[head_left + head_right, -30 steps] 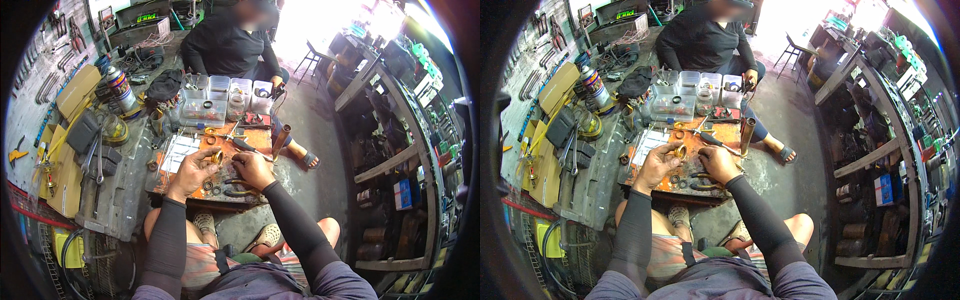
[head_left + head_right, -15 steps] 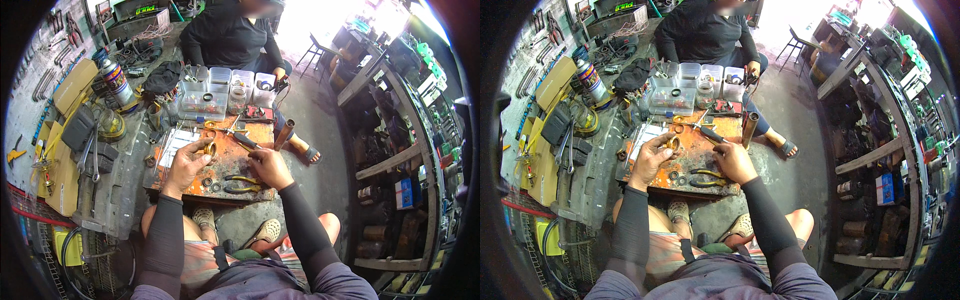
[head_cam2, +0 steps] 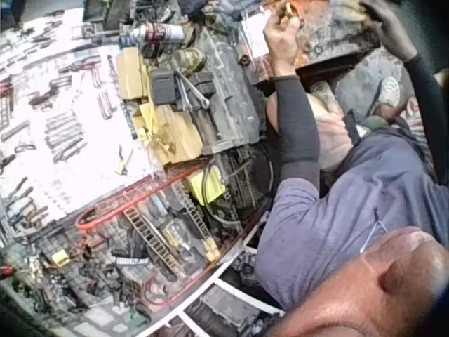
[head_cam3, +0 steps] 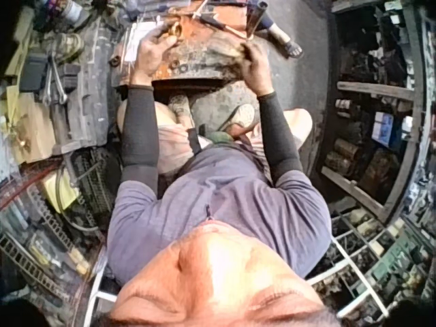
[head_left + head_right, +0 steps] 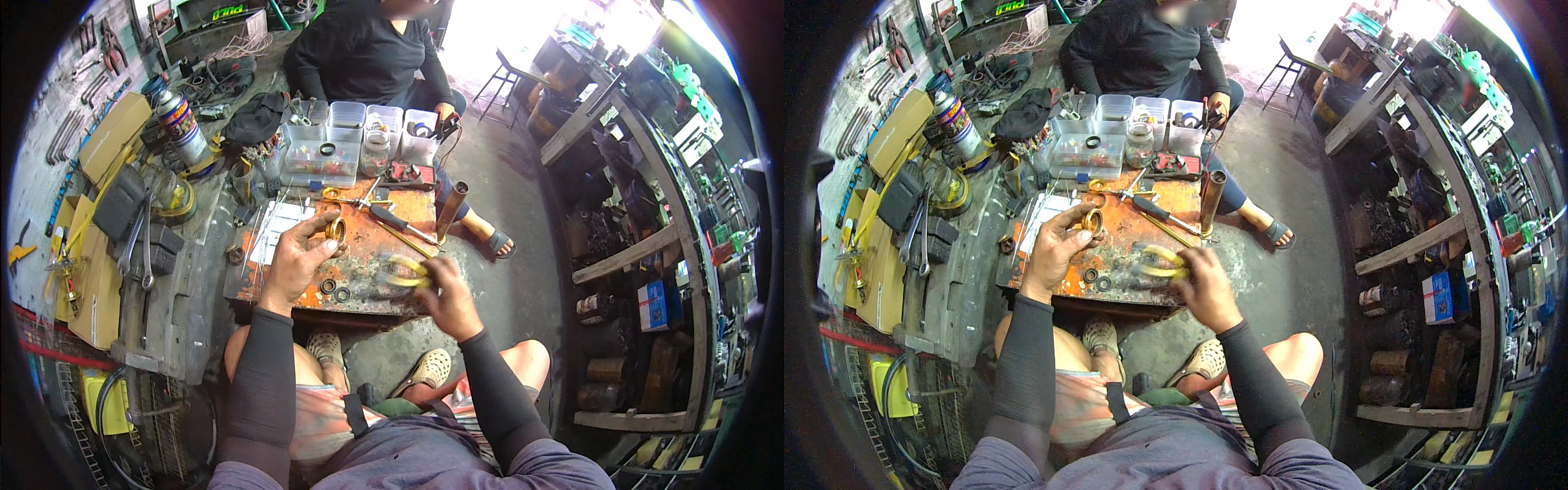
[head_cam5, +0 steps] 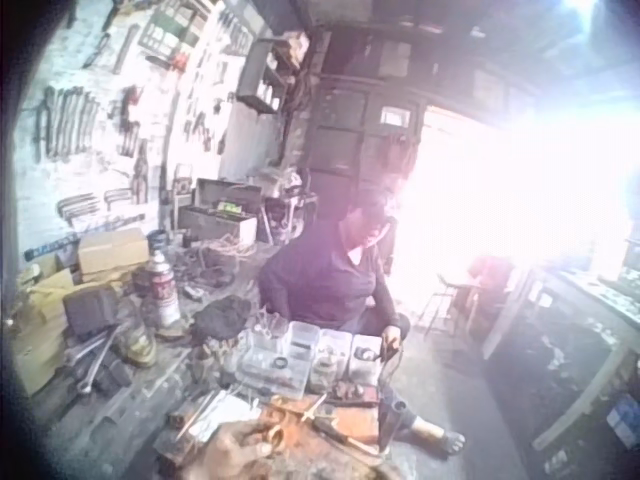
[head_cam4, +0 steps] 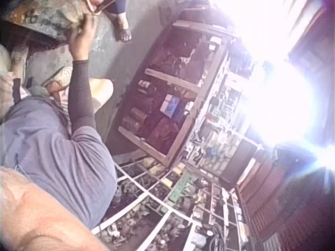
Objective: The person sits on the floor and adjusts the hub and spokes of a bicycle wheel, rotating the wheel to inspect alignment. They then place the wheel aside and handle small hub components on a workbench, using pliers to manipulate parts.
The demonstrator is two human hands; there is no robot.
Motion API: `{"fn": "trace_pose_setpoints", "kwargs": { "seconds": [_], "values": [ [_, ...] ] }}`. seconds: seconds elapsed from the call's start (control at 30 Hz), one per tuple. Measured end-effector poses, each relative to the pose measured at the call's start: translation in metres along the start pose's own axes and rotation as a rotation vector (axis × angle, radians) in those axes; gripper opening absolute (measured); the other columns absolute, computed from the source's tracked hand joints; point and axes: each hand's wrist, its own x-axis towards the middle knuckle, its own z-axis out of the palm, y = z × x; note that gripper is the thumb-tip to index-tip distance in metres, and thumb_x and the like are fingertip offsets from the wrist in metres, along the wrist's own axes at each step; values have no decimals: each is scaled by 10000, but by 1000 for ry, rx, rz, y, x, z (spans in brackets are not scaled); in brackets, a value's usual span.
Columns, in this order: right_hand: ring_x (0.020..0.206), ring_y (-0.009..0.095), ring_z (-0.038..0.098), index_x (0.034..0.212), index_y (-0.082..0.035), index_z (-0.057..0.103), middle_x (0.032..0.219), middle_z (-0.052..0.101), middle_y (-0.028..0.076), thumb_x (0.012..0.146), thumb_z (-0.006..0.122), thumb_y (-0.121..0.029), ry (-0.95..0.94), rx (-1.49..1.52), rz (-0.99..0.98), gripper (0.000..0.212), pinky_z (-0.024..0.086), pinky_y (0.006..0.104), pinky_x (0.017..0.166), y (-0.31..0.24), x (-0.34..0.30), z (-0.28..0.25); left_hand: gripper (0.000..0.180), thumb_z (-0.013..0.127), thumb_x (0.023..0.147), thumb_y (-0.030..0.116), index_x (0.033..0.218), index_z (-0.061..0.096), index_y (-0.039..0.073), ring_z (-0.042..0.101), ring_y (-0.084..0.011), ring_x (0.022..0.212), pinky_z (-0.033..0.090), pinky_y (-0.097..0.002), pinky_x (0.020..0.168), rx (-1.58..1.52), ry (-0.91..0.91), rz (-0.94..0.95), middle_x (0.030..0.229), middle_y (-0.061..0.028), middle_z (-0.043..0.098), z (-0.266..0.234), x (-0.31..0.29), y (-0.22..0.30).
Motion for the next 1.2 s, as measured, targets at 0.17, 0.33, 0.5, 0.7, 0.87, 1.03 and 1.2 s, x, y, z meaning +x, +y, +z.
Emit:
{"fn": "trace_pose_setpoints", "kwargs": {
  "seconds": [0.17, 0.33, 0.5, 0.7, 0.87, 1.03, 1.2],
  "values": [
    [1211, 359, 708, 1391, 54, 637, 1344, 642, 200, 957, 798, -15, 189, 10, 88, 467, 581, 409, 1070, -10, 15, -42, 493, 737, 1009, 56, 1492, 665, -13, 782, -195, 1040, 653, -336, 957, -34, 15, -31, 1283, -107, 750, 2, -5, 7],
    [1160, 408, 698, 1394, 20, 648, 1328, 631, 220, 912, 840, -59, 36, -54, 17, 525, 582, 437, 1014, -9, -6, -38, 489, 714, 1019, 63, 1502, 664, 12, 787, -204, 1043, 652, -342, 959, -21, -2, -15, 1305, -111, 747, -1, -3, 7],
    [1161, 395, 699, 1375, 21, 663, 1320, 638, 218, 926, 829, -66, 97, -83, 86, 487, 582, 444, 1013, -7, -16, -23, 474, 703, 1027, 73, 1496, 668, 15, 791, -219, 1045, 657, -358, 960, -48, 2, 4, 1292, -112, 753, 2, -5, 11],
    [1187, 386, 704, 1373, 47, 672, 1298, 680, 215, 966, 817, -94, 260, -83, 190, 456, 568, 439, 1037, 0, -8, -33, 457, 678, 1041, 67, 1495, 665, 10, 794, -226, 1041, 670, -364, 951, -61, 17, -1, 1260, -118, 763, -1, -7, 12],
    [1184, 379, 710, 1361, 45, 680, 1300, 680, 204, 960, 824, -89, 266, -47, 239, 447, 569, 435, 1042, -2, -9, -41, 453, 671, 1049, 76, 1497, 659, 10, 793, -215, 1041, 670, -347, 942, -54, 18, 5, 1241, -110, 767, -2, -5, 12],
    [1167, 410, 699, 1355, 18, 678, 1319, 662, 212, 919, 840, -81, 182, -62, 137, 476, 576, 457, 1026, -32, -17, -21, 471, 689, 1055, 129, 1511, 647, 18, 787, -201, 1057, 661, -317, 925, -56, 28, 1, 1268, -95, 757, 0, -10, 15],
    [1268, 422, 625, 1363, -48, 688, 1348, 656, 201, 871, 891, -174, -69, -187, -88, 547, 504, 512, 1087, -79, -26, 35, 466, 654, 1057, 81, 1518, 643, 16, 784, -201, 1054, 652, -328, 943, -72, 54, 8, 1246, -98, 761, -6, -14, 12]
  ]
}}
